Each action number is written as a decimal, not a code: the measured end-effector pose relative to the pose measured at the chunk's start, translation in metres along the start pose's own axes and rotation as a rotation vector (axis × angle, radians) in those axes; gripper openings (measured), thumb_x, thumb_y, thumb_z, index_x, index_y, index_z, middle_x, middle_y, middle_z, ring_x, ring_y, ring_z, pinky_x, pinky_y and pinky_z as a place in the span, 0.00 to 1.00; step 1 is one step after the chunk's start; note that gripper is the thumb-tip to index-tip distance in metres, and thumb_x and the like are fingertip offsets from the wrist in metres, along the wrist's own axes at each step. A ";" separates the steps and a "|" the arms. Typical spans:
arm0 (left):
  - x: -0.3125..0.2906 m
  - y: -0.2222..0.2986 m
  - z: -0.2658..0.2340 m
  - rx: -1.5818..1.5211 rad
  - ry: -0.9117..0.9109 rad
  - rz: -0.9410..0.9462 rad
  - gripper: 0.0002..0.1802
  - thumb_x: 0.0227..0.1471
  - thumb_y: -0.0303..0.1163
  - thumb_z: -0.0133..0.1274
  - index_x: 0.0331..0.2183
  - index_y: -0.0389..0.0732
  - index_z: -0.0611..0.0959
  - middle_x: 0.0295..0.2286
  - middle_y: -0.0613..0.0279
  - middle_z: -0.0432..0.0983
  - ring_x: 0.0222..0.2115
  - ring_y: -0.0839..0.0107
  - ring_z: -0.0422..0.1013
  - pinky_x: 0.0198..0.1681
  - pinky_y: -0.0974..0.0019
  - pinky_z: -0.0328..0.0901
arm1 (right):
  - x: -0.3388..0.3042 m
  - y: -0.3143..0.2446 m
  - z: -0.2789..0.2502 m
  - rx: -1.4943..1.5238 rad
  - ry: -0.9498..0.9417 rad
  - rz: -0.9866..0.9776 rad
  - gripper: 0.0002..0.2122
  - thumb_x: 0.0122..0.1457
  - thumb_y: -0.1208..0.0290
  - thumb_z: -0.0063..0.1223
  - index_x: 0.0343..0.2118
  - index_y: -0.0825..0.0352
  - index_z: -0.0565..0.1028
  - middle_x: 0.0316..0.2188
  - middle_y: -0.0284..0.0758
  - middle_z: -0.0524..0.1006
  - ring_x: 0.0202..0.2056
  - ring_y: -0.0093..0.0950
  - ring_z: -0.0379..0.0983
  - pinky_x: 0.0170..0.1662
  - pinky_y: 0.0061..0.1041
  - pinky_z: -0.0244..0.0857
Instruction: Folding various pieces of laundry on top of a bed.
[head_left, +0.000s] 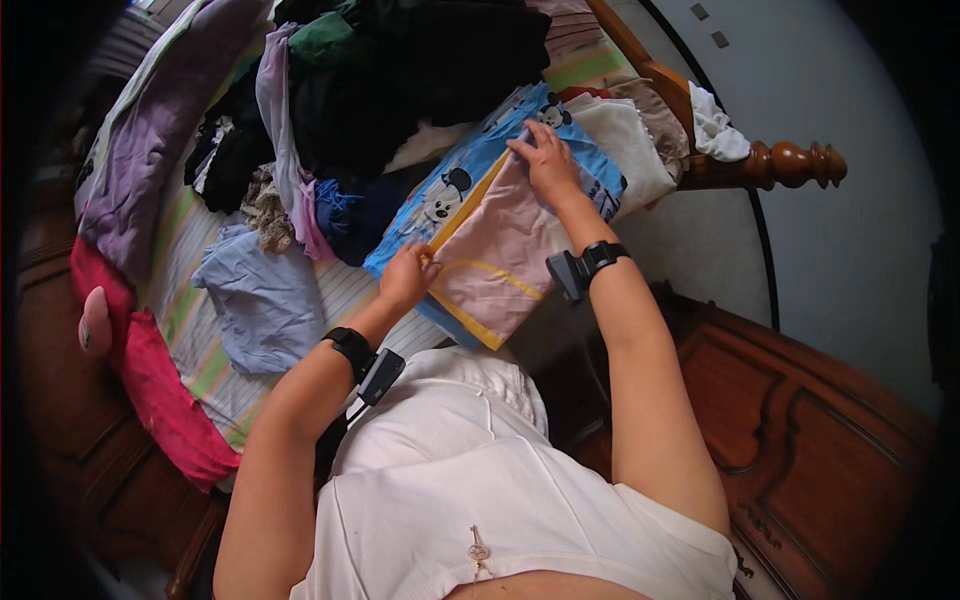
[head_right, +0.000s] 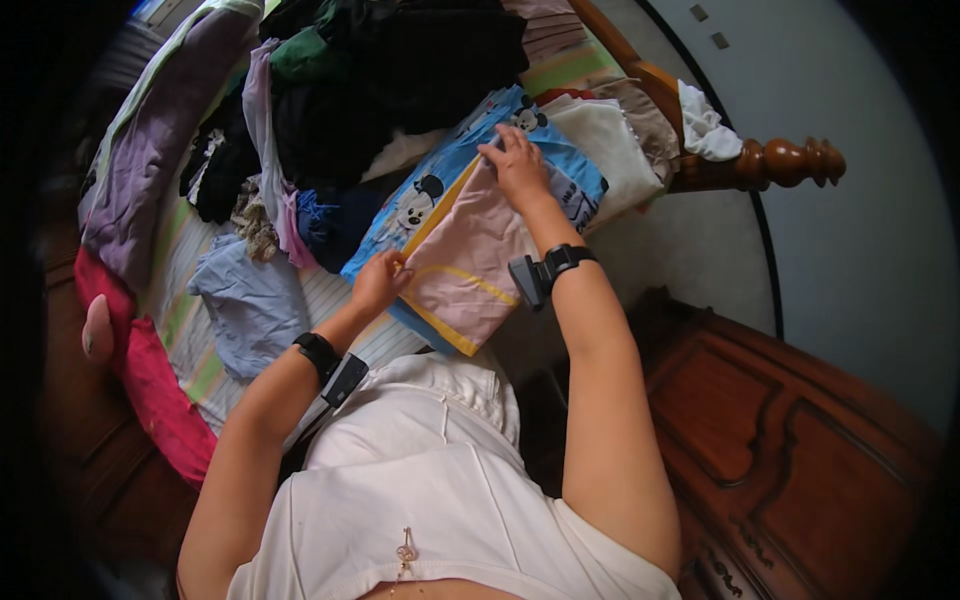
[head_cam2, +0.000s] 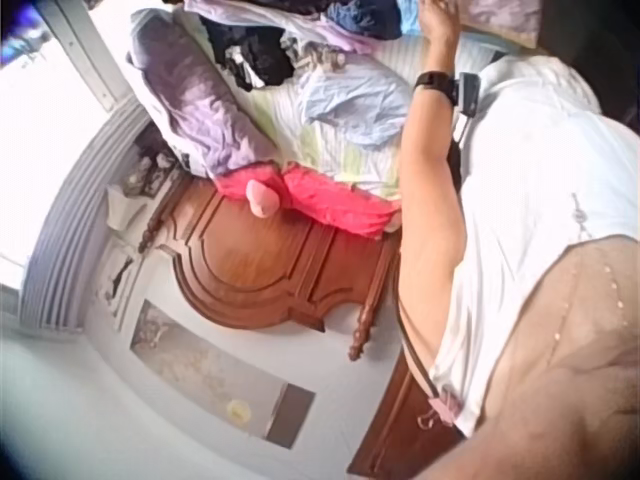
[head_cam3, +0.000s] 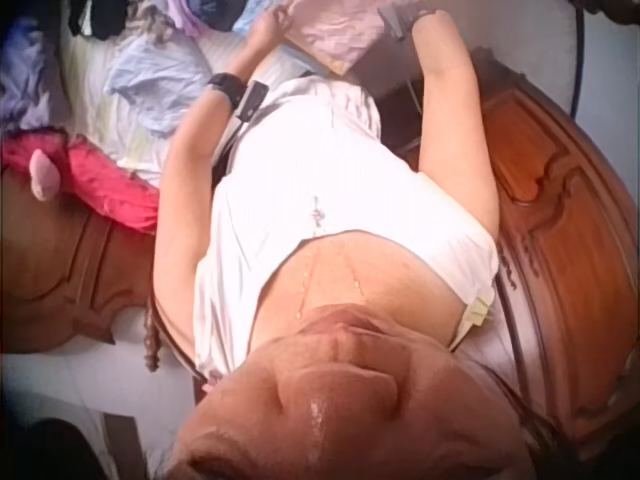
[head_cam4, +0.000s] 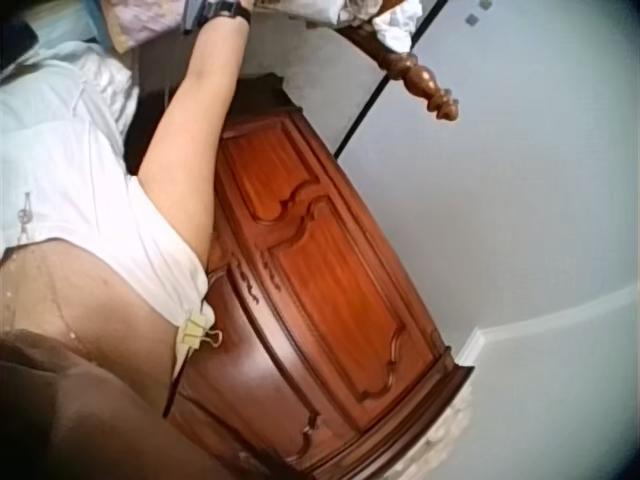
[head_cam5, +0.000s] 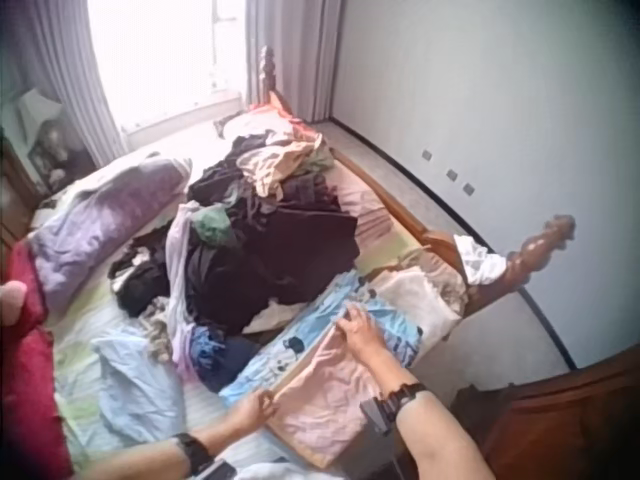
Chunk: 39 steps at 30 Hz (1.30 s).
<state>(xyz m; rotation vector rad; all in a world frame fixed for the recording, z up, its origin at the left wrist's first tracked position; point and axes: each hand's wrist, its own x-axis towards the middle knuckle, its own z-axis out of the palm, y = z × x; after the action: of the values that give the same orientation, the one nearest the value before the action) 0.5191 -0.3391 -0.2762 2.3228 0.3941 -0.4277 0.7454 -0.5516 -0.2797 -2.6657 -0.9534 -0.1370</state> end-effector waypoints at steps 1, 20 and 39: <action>0.002 -0.003 0.000 -0.033 -0.002 -0.017 0.14 0.43 0.39 0.57 0.33 0.43 0.79 0.29 0.54 0.73 0.34 0.57 0.71 0.37 0.59 0.65 | 0.008 0.005 -0.002 -0.008 0.019 -0.008 0.15 0.51 0.75 0.47 0.42 0.53 0.75 0.53 0.36 0.65 0.57 0.36 0.57 0.57 0.36 0.53; 0.009 -0.023 -0.003 -0.082 0.100 0.057 0.12 0.39 0.34 0.61 0.27 0.38 0.79 0.25 0.56 0.73 0.28 0.62 0.71 0.33 0.63 0.64 | 0.036 0.039 0.017 0.232 -0.029 0.418 0.18 0.51 0.62 0.56 0.44 0.62 0.69 0.45 0.41 0.71 0.47 0.41 0.68 0.48 0.36 0.63; 0.044 -0.002 -0.030 -0.648 -0.114 -0.202 0.17 0.41 0.28 0.56 0.37 0.36 0.77 0.28 0.64 0.72 0.29 0.76 0.68 0.34 0.73 0.63 | 0.041 0.071 -0.051 0.769 -0.060 0.378 0.22 0.51 0.76 0.54 0.52 0.59 0.69 0.43 0.35 0.71 0.42 0.25 0.68 0.45 0.22 0.63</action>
<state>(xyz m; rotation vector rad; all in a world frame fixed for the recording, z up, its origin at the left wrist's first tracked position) 0.5638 -0.3099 -0.2753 1.6309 0.6116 -0.4463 0.8227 -0.5950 -0.2415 -2.0702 -0.3759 0.3296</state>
